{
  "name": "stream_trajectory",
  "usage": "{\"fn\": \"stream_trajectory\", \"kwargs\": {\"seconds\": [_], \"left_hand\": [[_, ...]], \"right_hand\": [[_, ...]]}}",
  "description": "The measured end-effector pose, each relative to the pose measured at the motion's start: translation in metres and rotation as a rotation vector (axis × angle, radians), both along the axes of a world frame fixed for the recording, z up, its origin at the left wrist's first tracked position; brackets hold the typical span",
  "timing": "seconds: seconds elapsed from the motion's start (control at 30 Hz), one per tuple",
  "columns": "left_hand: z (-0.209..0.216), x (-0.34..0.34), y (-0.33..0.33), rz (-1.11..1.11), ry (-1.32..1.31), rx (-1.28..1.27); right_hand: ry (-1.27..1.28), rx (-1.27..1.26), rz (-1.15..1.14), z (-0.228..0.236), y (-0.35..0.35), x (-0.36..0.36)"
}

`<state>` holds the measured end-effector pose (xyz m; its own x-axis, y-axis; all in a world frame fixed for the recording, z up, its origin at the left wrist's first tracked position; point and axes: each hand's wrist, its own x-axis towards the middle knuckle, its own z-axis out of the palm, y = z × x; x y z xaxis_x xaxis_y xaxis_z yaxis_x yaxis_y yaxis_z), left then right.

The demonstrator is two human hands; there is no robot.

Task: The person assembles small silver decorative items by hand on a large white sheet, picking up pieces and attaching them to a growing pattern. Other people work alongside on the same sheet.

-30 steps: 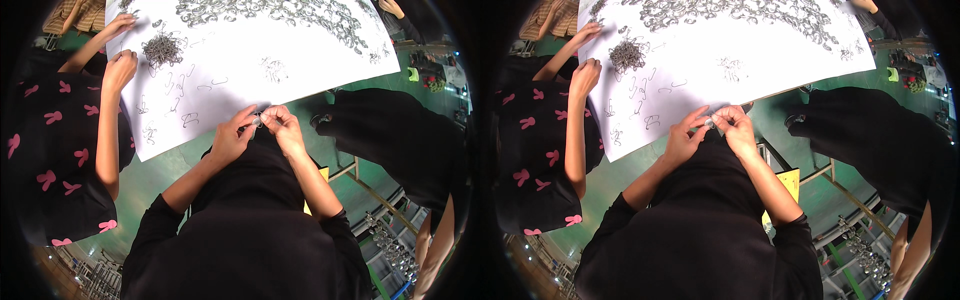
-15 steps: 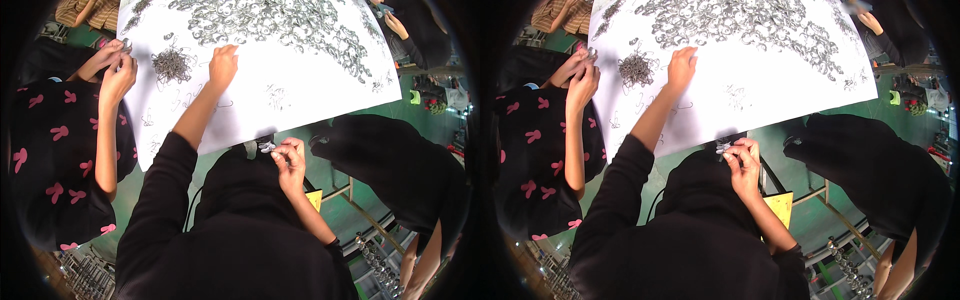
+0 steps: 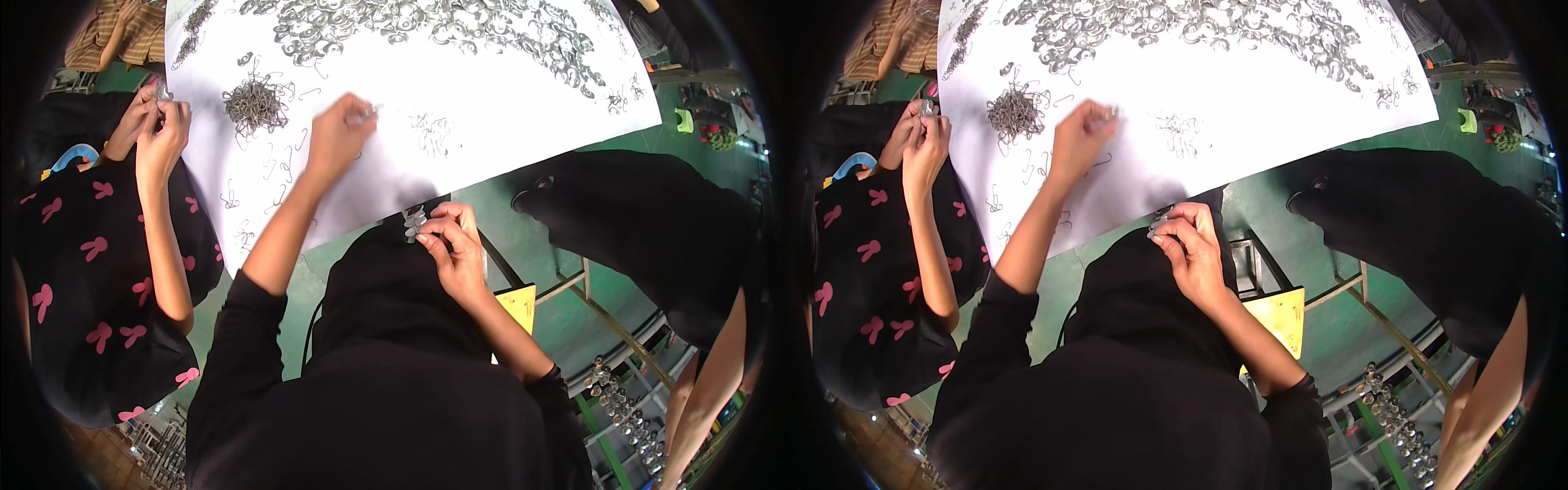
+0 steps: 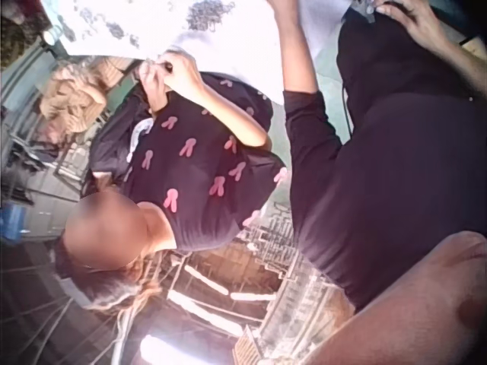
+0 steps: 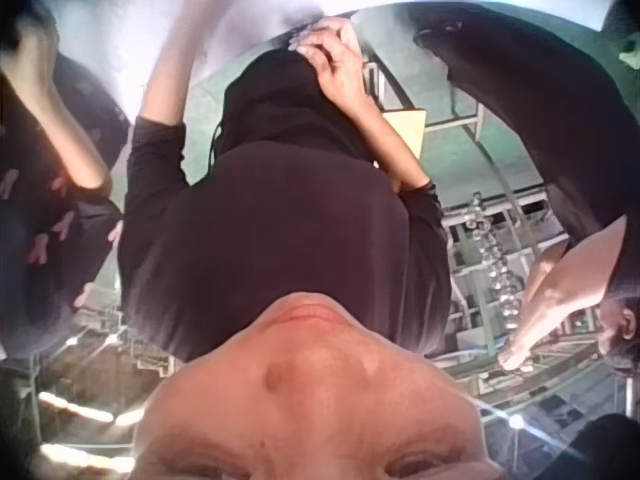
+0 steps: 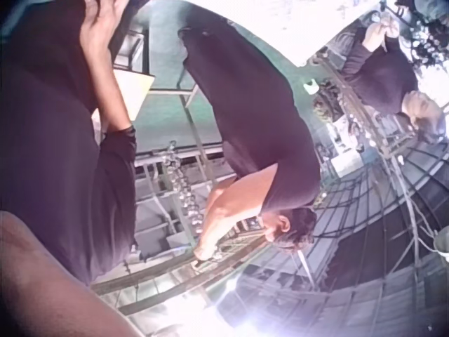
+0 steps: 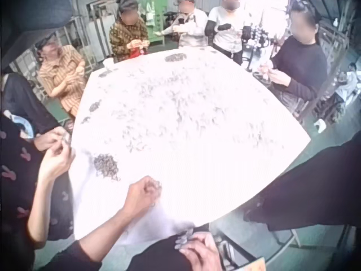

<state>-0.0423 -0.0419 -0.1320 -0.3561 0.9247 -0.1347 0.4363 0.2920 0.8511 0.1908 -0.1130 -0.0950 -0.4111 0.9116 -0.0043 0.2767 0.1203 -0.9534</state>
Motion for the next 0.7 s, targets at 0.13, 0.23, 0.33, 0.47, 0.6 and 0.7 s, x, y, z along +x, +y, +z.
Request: {"fn": "stream_trajectory", "kwargs": {"seconds": [0.13,0.23,0.33,0.47,0.6,0.7], "left_hand": [[0.011,0.026,-0.066,-0.161,-0.335,-0.083],[0.028,0.041,-0.093,-0.200,-0.377,-0.090],[0.048,0.050,-0.107,-0.228,-0.243,-0.073],[0.051,0.053,-0.117,-0.272,-0.111,-0.040],[0.052,0.051,-0.122,-0.294,-0.040,-0.042],[0.051,0.049,-0.127,-0.287,0.010,-0.038]], "right_hand": [[0.006,0.023,0.017,-0.008,0.001,-0.005],[0.008,0.014,-0.001,-0.010,-0.001,-0.011],[0.024,0.030,-0.013,-0.015,-0.006,-0.016],[0.016,0.038,-0.023,-0.019,-0.013,-0.021],[-0.045,0.074,-0.038,-0.017,-0.016,-0.025],[-0.118,0.083,-0.004,-0.016,-0.019,-0.027]]}}
